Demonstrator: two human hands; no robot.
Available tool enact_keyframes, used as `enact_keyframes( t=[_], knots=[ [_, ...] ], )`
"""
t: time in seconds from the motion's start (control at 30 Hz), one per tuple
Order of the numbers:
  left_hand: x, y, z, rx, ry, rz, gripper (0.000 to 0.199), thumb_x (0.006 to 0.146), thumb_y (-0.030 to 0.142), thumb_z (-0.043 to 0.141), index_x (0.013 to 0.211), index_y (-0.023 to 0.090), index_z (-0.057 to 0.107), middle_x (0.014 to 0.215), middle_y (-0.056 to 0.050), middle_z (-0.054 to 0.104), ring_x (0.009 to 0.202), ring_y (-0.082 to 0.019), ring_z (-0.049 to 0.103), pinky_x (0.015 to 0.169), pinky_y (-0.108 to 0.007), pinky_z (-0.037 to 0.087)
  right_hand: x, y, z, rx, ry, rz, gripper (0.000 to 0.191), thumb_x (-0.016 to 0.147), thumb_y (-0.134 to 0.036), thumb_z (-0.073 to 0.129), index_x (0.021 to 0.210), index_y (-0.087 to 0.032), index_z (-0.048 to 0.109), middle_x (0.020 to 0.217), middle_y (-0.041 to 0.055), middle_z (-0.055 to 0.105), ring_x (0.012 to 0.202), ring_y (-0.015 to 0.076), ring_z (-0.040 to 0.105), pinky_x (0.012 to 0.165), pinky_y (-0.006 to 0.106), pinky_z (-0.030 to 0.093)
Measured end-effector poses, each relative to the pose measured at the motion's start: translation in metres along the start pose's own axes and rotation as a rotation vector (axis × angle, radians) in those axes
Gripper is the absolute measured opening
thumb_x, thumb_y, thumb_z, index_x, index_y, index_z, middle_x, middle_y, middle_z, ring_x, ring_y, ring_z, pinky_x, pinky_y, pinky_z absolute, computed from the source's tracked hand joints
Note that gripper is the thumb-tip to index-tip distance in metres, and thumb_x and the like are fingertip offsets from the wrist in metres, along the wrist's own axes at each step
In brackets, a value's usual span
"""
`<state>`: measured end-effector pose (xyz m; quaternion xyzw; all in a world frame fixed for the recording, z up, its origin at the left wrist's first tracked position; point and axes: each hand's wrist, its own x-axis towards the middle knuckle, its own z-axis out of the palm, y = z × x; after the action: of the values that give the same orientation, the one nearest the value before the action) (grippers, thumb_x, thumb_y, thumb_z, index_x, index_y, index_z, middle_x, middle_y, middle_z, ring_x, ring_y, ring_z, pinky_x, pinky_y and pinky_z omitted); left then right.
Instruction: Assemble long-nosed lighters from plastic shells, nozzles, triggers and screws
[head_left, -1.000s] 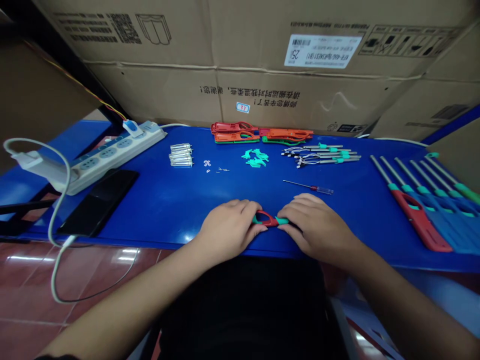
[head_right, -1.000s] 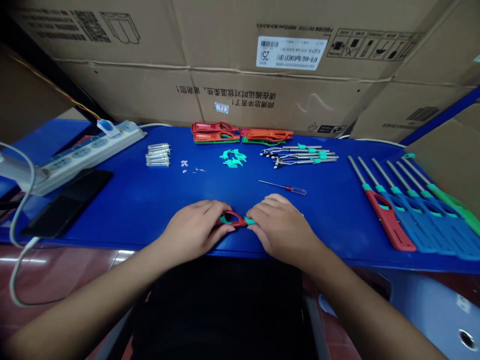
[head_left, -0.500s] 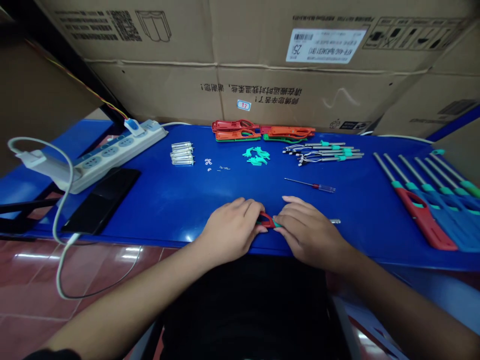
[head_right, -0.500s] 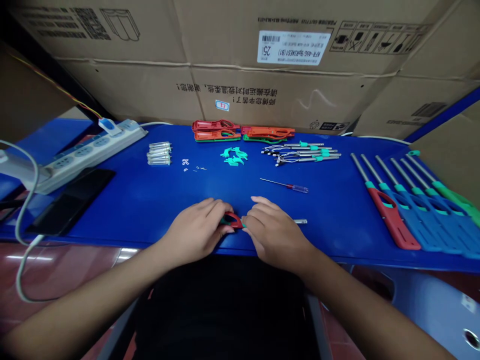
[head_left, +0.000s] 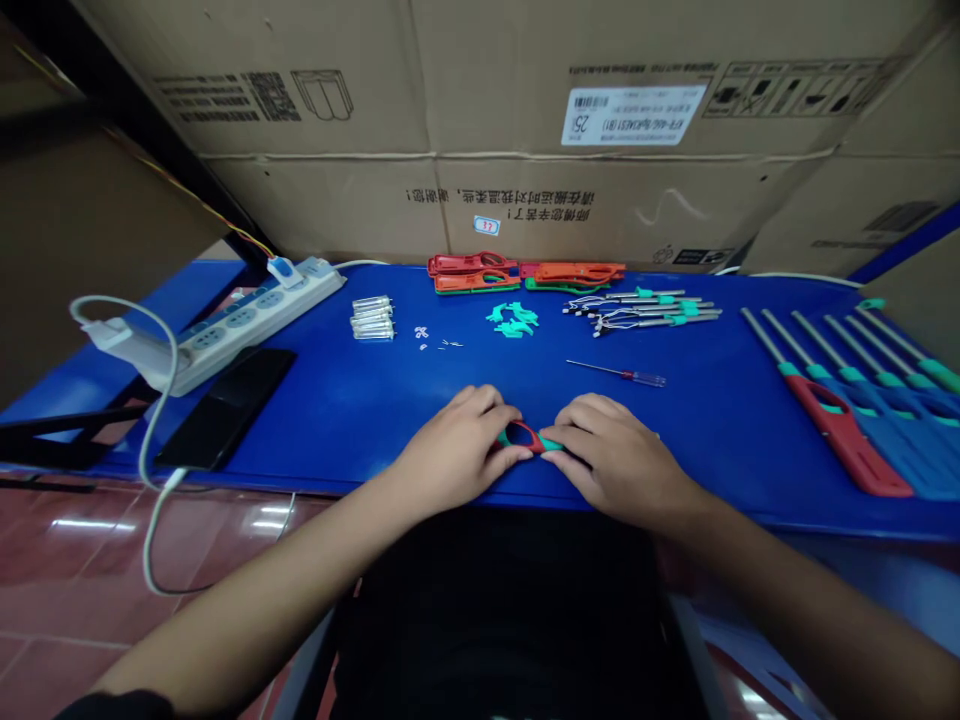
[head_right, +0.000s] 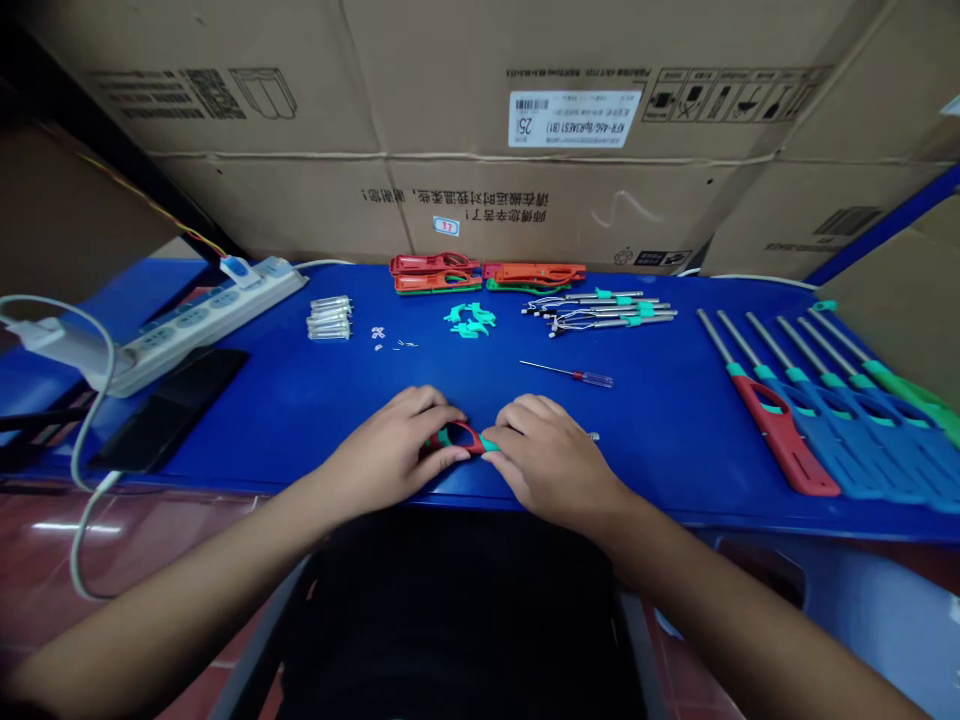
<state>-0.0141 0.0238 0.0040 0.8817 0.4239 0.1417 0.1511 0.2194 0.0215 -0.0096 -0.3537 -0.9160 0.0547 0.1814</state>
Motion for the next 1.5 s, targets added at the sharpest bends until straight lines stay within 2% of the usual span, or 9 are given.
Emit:
enact_keyframes(
  t=[0.1, 0.23, 0.33, 0.53, 0.8, 1.0, 1.23, 1.4, 1.5],
  knots=[
    [-0.01, -0.014, -0.012, 0.02, 0.052, -0.009, 0.052, 0.087, 0.045, 0.072, 0.13, 0.018, 0.061, 0.124, -0.011, 0.062, 0.109, -0.028, 0.057, 0.098, -0.047, 0.049, -0.005, 0.003, -0.002, -0.026, -0.019, 0.061, 0.021, 0.097, -0.028, 0.055, 0.103, -0.018, 0.073, 0.093, 0.0081, 0.067, 0.09, 0.0243, 0.058, 0.083, 0.044, 0.049],
    [-0.033, -0.028, -0.014, -0.054, 0.079, -0.035, 0.038, 0.091, 0.038, 0.068, 0.125, 0.021, 0.066, 0.116, -0.007, 0.068, 0.105, -0.023, 0.062, 0.096, -0.043, 0.051, -0.012, 0.007, -0.003, 0.0, -0.02, 0.117, 0.022, 0.097, -0.029, 0.057, 0.108, -0.02, 0.073, 0.095, 0.0069, 0.067, 0.089, 0.0228, 0.058, 0.085, 0.043, 0.047],
    [-0.045, -0.029, -0.007, -0.097, 0.17, -0.029, 0.034, 0.092, 0.033, 0.068, 0.123, 0.019, 0.068, 0.115, -0.008, 0.069, 0.104, -0.022, 0.062, 0.092, -0.04, 0.052, -0.013, 0.008, -0.002, 0.017, -0.002, 0.135, 0.022, 0.097, -0.029, 0.058, 0.11, -0.02, 0.073, 0.096, 0.0062, 0.067, 0.09, 0.022, 0.058, 0.086, 0.042, 0.045],
    [-0.046, -0.026, 0.0, -0.103, 0.226, -0.003, 0.034, 0.093, 0.032, 0.068, 0.123, 0.017, 0.069, 0.112, -0.008, 0.071, 0.099, -0.021, 0.063, 0.087, -0.04, 0.054, -0.007, 0.003, -0.004, -0.02, -0.032, 0.093, 0.024, 0.098, -0.024, 0.053, 0.109, -0.016, 0.073, 0.094, 0.0077, 0.067, 0.089, 0.0233, 0.057, 0.087, 0.043, 0.045],
    [-0.05, -0.027, 0.003, 0.044, 0.239, 0.052, 0.035, 0.096, 0.032, 0.061, 0.128, 0.016, 0.066, 0.121, -0.009, 0.071, 0.104, -0.024, 0.065, 0.091, -0.043, 0.056, -0.006, 0.008, -0.015, -0.024, -0.107, 0.105, 0.026, 0.098, -0.031, 0.055, 0.114, -0.02, 0.071, 0.096, 0.006, 0.069, 0.093, 0.0234, 0.059, 0.089, 0.043, 0.046],
    [-0.043, -0.029, 0.003, 0.267, 0.264, 0.13, 0.031, 0.103, 0.028, 0.047, 0.121, 0.011, 0.065, 0.113, -0.011, 0.074, 0.096, -0.026, 0.069, 0.085, -0.043, 0.057, -0.004, 0.011, -0.021, -0.036, -0.017, 0.015, 0.024, 0.099, -0.031, 0.054, 0.109, -0.016, 0.069, 0.099, 0.007, 0.073, 0.094, 0.0224, 0.061, 0.089, 0.04, 0.046],
    [-0.018, -0.026, -0.012, 0.085, 0.117, -0.07, 0.033, 0.103, 0.024, 0.038, 0.092, 0.013, 0.068, 0.089, -0.01, 0.063, 0.084, -0.023, 0.06, 0.08, -0.039, 0.054, 0.005, 0.025, -0.021, 0.017, -0.08, 0.071, 0.026, 0.1, -0.031, 0.05, 0.109, -0.018, 0.071, 0.099, 0.0081, 0.071, 0.095, 0.0232, 0.06, 0.087, 0.041, 0.048],
    [0.0, -0.032, -0.005, 0.071, 0.111, -0.178, 0.032, 0.102, 0.027, 0.04, 0.115, 0.018, 0.067, 0.099, -0.01, 0.062, 0.09, -0.023, 0.061, 0.083, -0.038, 0.053, 0.007, 0.039, -0.012, 0.02, -0.06, 0.161, 0.027, 0.1, -0.032, 0.051, 0.107, -0.022, 0.075, 0.097, 0.0083, 0.069, 0.089, 0.0226, 0.061, 0.082, 0.042, 0.048],
    [0.003, -0.042, -0.018, 0.052, 0.119, -0.186, 0.032, 0.102, 0.029, 0.04, 0.108, 0.018, 0.07, 0.1, -0.01, 0.065, 0.093, -0.023, 0.063, 0.083, -0.035, 0.052, 0.005, 0.044, -0.018, 0.019, -0.03, 0.207, 0.028, 0.098, -0.037, 0.054, 0.114, -0.022, 0.072, 0.105, 0.0087, 0.072, 0.098, 0.0253, 0.064, 0.089, 0.047, 0.049]
  ],
)
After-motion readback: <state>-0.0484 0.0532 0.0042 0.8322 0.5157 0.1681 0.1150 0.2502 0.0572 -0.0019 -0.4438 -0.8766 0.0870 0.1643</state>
